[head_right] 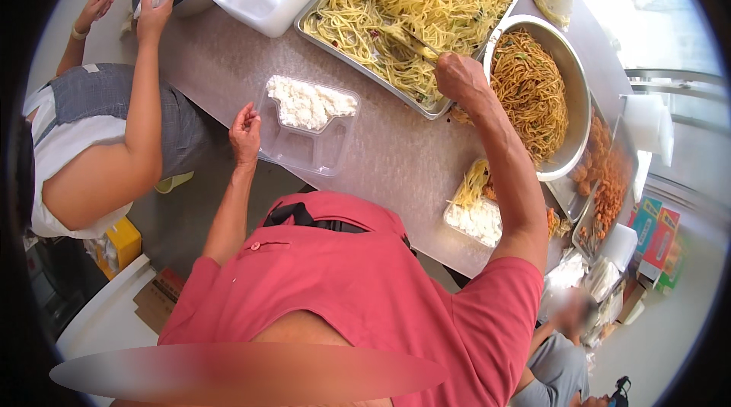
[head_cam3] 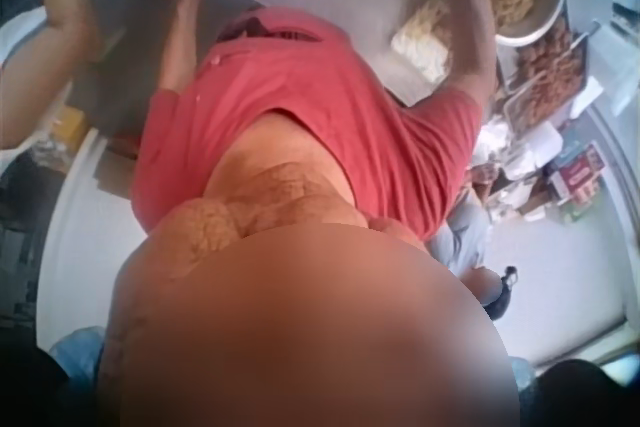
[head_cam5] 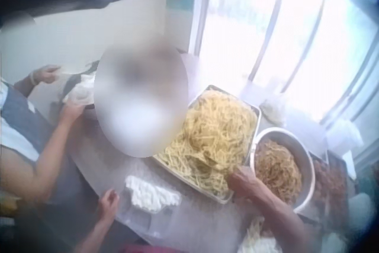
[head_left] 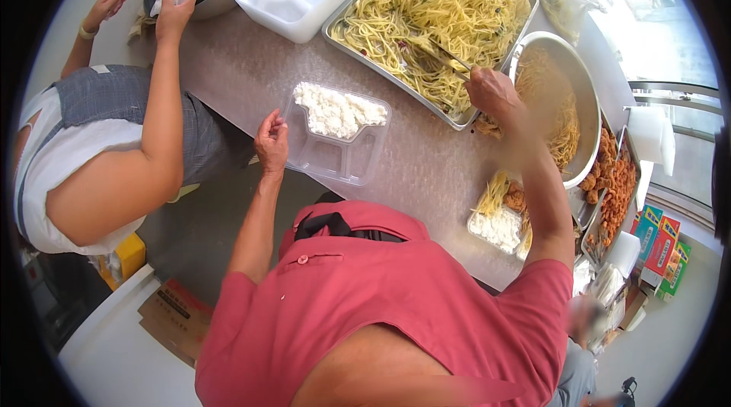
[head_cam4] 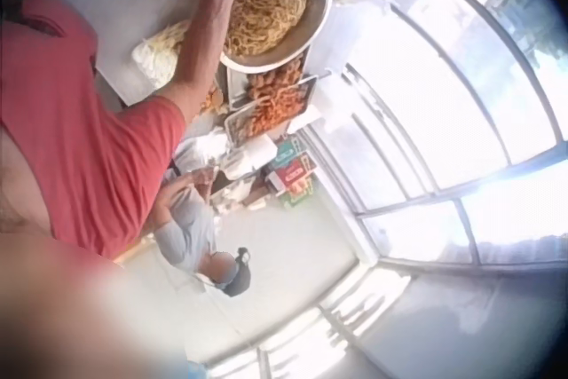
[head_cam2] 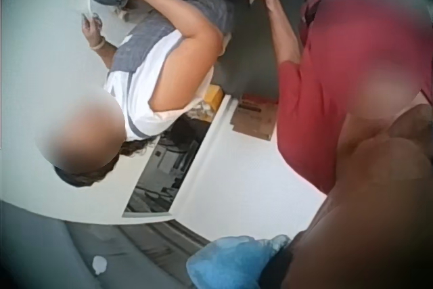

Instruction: The person assembles meal containers by placing rice, noodles, and fried chicken pieces into plastic trays using tongs. The person repeatedly scoops rice, adds noodles, and places chicken pieces into multiple containers on the counter.

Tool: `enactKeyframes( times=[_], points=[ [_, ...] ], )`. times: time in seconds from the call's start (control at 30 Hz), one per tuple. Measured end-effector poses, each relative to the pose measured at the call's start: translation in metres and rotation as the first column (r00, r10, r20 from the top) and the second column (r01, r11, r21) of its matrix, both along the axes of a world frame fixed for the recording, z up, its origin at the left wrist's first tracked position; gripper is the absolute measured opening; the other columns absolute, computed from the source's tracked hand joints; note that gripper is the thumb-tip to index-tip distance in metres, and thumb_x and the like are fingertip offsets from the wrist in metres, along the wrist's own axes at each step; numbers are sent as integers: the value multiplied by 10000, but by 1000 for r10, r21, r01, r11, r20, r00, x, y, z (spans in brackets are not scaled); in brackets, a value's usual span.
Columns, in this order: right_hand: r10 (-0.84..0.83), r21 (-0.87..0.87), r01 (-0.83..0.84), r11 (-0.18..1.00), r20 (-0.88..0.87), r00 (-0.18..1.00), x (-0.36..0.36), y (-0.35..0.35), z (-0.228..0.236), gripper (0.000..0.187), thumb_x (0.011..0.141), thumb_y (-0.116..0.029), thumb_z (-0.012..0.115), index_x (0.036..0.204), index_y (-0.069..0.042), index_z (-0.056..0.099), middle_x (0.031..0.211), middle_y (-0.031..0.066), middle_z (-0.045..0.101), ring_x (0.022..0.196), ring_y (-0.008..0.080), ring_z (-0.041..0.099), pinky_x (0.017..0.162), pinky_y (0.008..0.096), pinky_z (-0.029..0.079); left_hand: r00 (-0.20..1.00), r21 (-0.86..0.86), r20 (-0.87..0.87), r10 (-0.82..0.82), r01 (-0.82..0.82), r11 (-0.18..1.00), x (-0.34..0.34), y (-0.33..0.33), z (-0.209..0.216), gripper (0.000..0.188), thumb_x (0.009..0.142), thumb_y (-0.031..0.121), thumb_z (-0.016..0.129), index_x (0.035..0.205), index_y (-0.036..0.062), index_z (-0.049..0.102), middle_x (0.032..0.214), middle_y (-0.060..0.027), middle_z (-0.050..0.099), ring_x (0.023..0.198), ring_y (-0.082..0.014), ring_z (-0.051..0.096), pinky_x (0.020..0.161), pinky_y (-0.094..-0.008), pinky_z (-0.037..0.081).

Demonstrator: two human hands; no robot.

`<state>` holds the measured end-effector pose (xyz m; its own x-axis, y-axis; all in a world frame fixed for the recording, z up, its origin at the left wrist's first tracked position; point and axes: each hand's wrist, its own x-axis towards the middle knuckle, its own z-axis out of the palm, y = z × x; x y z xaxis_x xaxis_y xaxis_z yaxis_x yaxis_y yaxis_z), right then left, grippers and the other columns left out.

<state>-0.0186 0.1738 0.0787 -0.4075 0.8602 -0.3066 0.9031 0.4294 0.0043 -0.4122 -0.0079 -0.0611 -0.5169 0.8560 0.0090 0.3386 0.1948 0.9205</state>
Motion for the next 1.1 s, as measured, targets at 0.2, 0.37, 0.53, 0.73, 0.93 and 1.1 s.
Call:
enactKeyframes(
  times=[0.2, 0.37, 0.53, 0.73, 0.93, 1.1],
  points=[
    [-61, 51, 67, 996, -113, 992, 8, -61, 46, 352, 802, -271, 617, 807, 73, 542, 729, 246, 619, 676, 385, 637, 585, 422, 516, 1000, 18, 23, 11, -12, 1000, 2, -9, -13, 353, 818, 8, 584, 1170, 29, 582, 898, -16, 607, 762, -68, 550, 692, -201, 473],
    [-52, 267, 45, 963, 20, 998, 7, -64, -16, 380, 791, -315, 637, 862, 43, 531, 769, 150, 573, 634, 268, 652, 504, 374, 524, 998, 27, 58, 26, -28, 999, 11, -11, -16, 344, 802, 11, 570, 1146, 20, 588, 888, -37, 609, 756, -91, 561, 678, -227, 488],
    [-211, 279, 229, 932, -96, 973, 1, -19, -28, 327, 814, -283, 592, 777, 42, 577, 714, 187, 606, 665, 317, 653, 557, 392, 526, 999, 18, 50, 18, -19, 1000, 17, -16, -6, 349, 801, 8, 571, 1150, 13, 581, 877, -37, 602, 750, -86, 559, 664, -225, 487],
    [-290, -143, 256, 956, -337, 896, 4, -30, 2, 346, 819, -258, 596, 770, 84, 596, 734, 257, 618, 705, 393, 625, 638, 446, 488, 985, -14, 169, 14, -11, 1000, 30, -20, -11, 353, 823, -6, 572, 1175, -12, 555, 877, -8, 581, 720, -45, 538, 660, -172, 459],
    [-198, 11, 206, 979, -213, 957, 3, -82, 28, 370, 792, -300, 643, 793, 58, 547, 753, 253, 600, 740, 382, 617, 664, 449, 490, 966, -15, 260, 2, 2, 1000, 44, -26, -9, 397, 801, 2, 590, 1192, -19, 523, 907, -39, 575, 732, -73, 546, 660, -199, 479],
    [-266, 60, 283, 957, -196, 944, 14, -82, -16, 348, 800, -284, 629, 776, 55, 552, 743, 265, 608, 749, 410, 617, 670, 451, 502, 961, 8, 277, -24, 23, 1000, 39, -26, -15, 424, 807, -9, 585, 1221, -4, 492, 895, -23, 546, 696, -55, 540, 557, -185, 473]
  ],
)
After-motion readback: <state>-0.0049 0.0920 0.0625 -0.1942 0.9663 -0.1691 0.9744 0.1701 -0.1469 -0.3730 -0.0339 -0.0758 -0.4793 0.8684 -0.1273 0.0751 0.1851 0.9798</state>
